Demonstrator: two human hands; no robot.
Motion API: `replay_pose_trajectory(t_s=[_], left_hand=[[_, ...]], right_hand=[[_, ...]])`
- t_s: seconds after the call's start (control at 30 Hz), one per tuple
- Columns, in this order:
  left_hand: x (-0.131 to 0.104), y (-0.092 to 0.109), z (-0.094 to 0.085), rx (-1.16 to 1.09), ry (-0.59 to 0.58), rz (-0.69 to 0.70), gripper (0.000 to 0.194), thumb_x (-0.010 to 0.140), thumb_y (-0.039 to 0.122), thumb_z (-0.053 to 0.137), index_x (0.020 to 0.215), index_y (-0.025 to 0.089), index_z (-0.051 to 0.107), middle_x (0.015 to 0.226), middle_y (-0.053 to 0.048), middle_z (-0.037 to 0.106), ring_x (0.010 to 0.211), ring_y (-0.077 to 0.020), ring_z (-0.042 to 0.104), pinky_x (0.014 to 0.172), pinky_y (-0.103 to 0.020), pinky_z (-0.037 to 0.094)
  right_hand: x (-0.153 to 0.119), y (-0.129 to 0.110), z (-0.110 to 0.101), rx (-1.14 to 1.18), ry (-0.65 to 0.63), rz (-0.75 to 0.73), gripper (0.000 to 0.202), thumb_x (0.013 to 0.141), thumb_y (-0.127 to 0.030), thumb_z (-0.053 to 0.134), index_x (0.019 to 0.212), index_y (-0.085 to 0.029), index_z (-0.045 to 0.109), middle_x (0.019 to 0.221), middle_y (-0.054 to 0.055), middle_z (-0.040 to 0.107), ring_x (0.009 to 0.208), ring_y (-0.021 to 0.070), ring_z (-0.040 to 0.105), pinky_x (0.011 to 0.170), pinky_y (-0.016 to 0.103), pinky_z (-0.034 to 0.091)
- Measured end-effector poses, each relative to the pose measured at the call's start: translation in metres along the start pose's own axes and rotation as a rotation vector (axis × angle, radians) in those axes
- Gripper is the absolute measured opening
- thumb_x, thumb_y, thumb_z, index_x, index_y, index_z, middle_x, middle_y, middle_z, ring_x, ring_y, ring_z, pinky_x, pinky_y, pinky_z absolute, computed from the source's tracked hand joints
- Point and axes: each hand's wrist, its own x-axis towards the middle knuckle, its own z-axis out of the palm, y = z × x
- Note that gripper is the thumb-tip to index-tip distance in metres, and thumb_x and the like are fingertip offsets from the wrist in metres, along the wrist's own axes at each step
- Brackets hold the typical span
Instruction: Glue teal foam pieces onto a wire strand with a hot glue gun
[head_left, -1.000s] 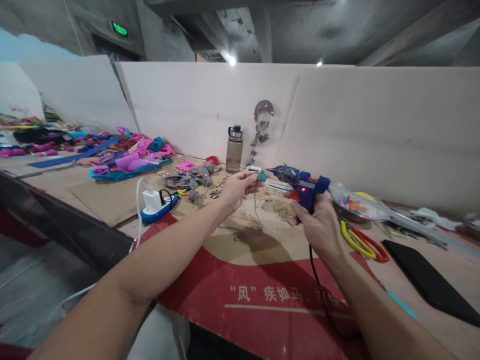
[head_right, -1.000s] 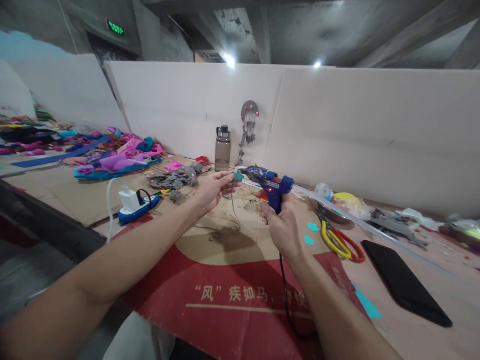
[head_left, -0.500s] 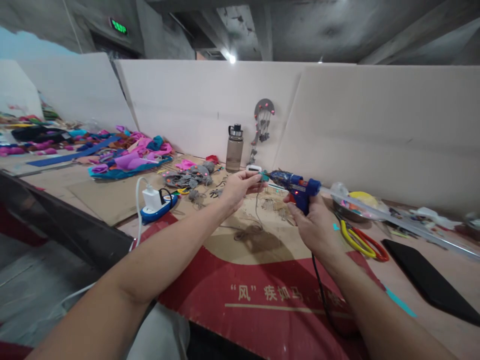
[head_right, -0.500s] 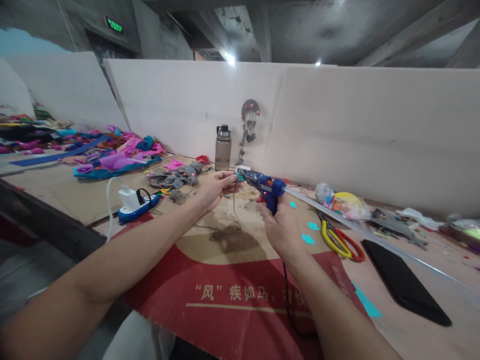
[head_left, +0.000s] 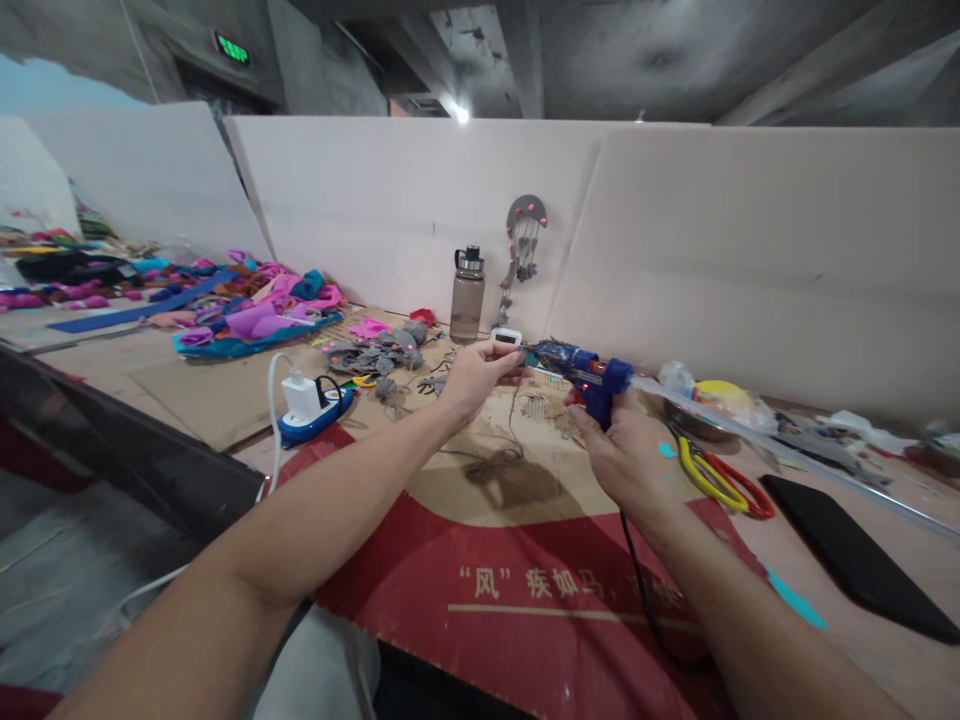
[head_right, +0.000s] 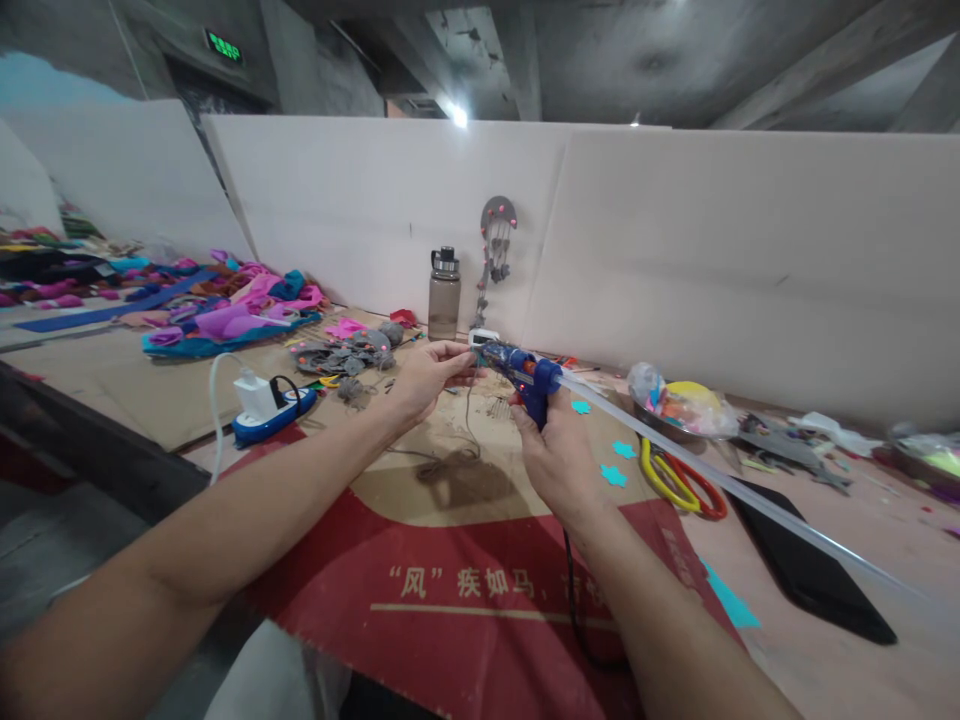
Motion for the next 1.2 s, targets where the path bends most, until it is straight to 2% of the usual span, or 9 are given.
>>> replay_pose_trajectory(t_s=[0.5,1.0,1.2], left_hand=[[0.0015,-0.0016,-0.0011,0.031,0.008,0.033,0.021,0.073,0.025,0.079,0.082,0.011,0.065,0.075,-0.004,0.071,0.068,-0.0150,0.071,0.068,-0.028,0.056],[0.0012,-0.0013,-0.0024,0.033,0.013,0.060,0.022,0.074,0.026,0.078,0.084,0.010,0.066,0.076,-0.006,0.072,0.069,-0.0158,0.071,0.069,-0.029,0.056],[0.0012,0.0011,-0.0018,0.040,0.022,0.060,0.023,0.074,0.027,0.078,0.085,0.011,0.067,0.078,-0.007,0.073,0.071,-0.0167,0.072,0.072,-0.030,0.057]], right_hand=[[-0.0019,-0.0009,0.0006,-0.104,0.026,-0.036,0.020,0.086,-0.038,0.054,0.099,-0.023,0.057,0.091,0.008,0.066,0.082,0.0255,0.062,0.078,0.041,0.049],[-0.0029,-0.0004,0.0000,-0.148,0.024,-0.044,0.022,0.086,-0.039,0.054,0.100,-0.022,0.057,0.094,0.010,0.066,0.084,0.0262,0.061,0.078,0.041,0.048],[-0.0033,0.0030,0.0008,-0.145,0.034,-0.054,0.027,0.088,-0.041,0.053,0.107,-0.022,0.057,0.098,0.010,0.067,0.088,0.0270,0.062,0.080,0.041,0.048]])
